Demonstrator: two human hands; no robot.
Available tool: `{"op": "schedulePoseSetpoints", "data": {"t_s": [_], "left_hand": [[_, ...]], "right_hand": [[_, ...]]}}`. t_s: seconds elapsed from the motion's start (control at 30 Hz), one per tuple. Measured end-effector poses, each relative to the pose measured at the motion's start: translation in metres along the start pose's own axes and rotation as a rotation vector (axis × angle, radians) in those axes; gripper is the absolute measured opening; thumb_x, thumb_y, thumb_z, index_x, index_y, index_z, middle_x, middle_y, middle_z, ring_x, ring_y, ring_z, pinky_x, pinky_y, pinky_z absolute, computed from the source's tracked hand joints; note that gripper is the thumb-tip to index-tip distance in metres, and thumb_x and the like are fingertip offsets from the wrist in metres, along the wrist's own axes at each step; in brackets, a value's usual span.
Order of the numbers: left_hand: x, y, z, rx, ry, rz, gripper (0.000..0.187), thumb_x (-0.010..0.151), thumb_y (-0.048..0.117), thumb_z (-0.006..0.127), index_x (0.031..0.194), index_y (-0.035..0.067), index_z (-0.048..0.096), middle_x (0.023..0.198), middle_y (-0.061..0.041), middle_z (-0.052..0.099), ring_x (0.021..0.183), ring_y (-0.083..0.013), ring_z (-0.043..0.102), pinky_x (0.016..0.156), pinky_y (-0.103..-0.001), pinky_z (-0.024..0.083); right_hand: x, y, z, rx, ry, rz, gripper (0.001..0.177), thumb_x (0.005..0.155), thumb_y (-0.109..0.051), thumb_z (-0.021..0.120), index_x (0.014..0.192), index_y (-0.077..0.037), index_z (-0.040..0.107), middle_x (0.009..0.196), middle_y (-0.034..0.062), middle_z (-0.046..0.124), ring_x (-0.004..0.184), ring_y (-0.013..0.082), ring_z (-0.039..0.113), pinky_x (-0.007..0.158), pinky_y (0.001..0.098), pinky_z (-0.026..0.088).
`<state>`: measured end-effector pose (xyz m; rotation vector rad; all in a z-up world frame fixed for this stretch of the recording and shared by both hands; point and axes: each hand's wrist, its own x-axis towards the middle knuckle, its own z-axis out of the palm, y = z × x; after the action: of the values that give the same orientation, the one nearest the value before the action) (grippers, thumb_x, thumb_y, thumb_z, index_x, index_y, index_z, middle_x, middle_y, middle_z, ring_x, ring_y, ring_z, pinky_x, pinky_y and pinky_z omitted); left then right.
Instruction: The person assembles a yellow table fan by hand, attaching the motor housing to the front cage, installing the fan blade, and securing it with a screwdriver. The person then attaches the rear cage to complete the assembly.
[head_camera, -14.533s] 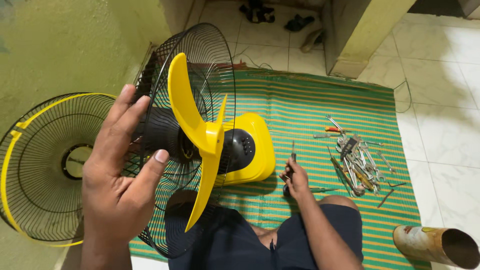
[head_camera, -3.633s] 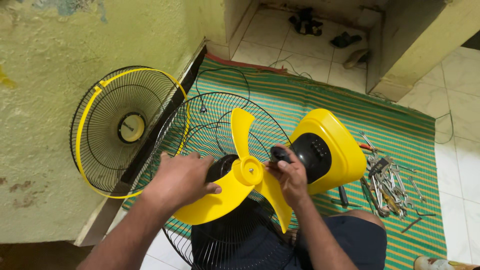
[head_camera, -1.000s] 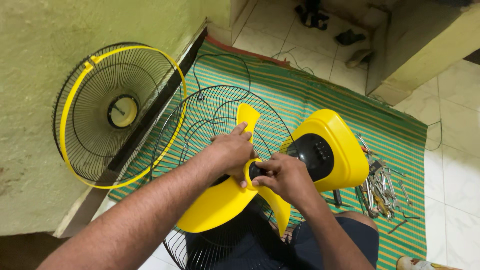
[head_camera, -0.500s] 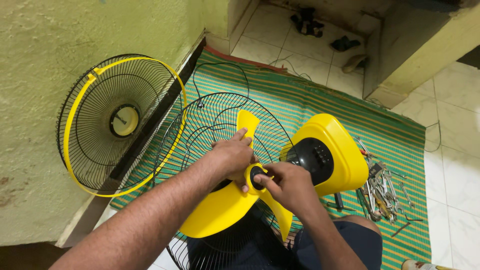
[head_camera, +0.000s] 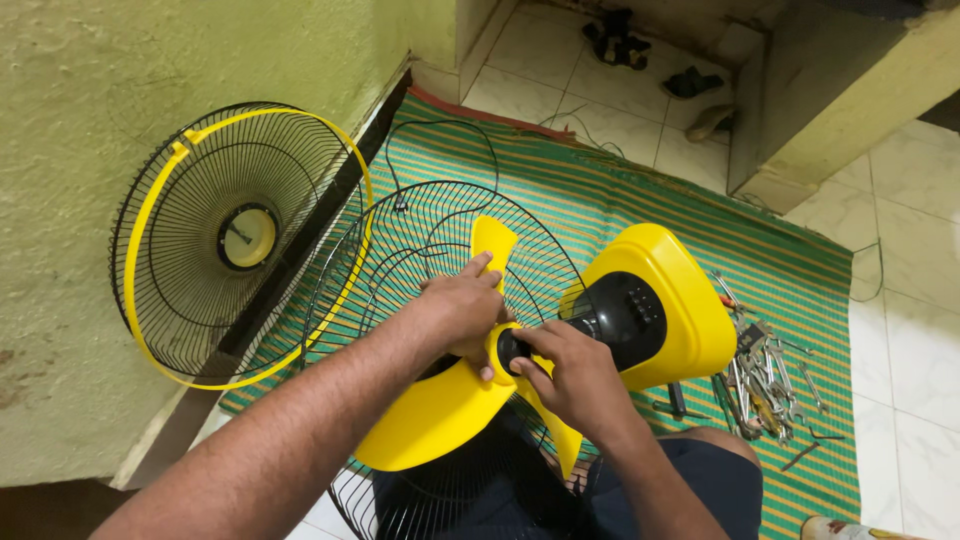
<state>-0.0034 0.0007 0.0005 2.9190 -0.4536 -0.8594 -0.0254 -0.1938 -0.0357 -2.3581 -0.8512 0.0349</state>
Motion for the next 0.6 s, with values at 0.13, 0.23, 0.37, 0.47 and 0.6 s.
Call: {"op": "schedulePoseSetpoints", "data": {"t_s": [0.13,0.23,0.37,0.47,0.6], "left_hand": [[0.001,0.0,-0.003,0.01,-0.017,0.003,0.094,0.061,0.051,0.094,0.145,0.034,0.057,0.165,-0.007,0.028,0.159,-0.0314,0.006,0.102,-0.076,0.042],[0.002,0.0,0.0,-0.004,-0.019,-0.001,0.093,0.061,0.05,0.094,0.145,0.034,0.057,0.165,-0.006,0.029,0.159,-0.0312,0.007,0.103,-0.076,0.042],[-0.001,0.0,-0.002,0.008,-0.017,-0.007,0.093,0.061,0.051,0.094,0.145,0.034,0.057,0.165,-0.005,0.029,0.159,-0.0308,0.008,0.103,-0.074,0.044],[-0.003,0.001,-0.002,0.009,-0.022,-0.014,0.093,0.062,0.05,0.093,0.145,0.035,0.056,0.163,-0.005,0.033,0.159,-0.0304,0.009,0.103,-0.074,0.043],[0.002,0.0,-0.003,0.006,-0.034,-0.011,0.094,0.062,0.05,0.094,0.146,0.035,0.055,0.166,-0.006,0.027,0.158,-0.0318,0.006,0.104,-0.075,0.041]], "right_hand": [[0.0,0.002,-0.009,0.103,0.046,-0.135,0.038,0.08,-0.031,0.079,0.109,-0.006,0.075,0.092,0.0113,0.074,0.08,0.0306,0.072,0.07,0.038,0.057],[0.003,0.002,-0.006,0.093,-0.113,0.315,0.037,0.083,-0.035,0.081,0.111,-0.013,0.075,0.095,0.0068,0.076,0.081,0.0231,0.078,0.074,0.034,0.06],[0.004,-0.001,0.003,-0.061,-0.099,0.13,0.034,0.083,-0.033,0.081,0.109,-0.012,0.077,0.094,0.0092,0.075,0.086,0.0295,0.073,0.076,0.0376,0.058],[-0.001,0.001,-0.001,0.019,0.044,-0.178,0.039,0.079,-0.023,0.077,0.114,-0.006,0.074,0.098,0.0128,0.074,0.084,0.0333,0.072,0.073,0.039,0.058],[0.0,0.007,-0.008,0.163,0.03,-0.059,0.042,0.079,-0.026,0.078,0.116,-0.007,0.072,0.094,0.0119,0.075,0.081,0.029,0.075,0.072,0.0366,0.059]]}}
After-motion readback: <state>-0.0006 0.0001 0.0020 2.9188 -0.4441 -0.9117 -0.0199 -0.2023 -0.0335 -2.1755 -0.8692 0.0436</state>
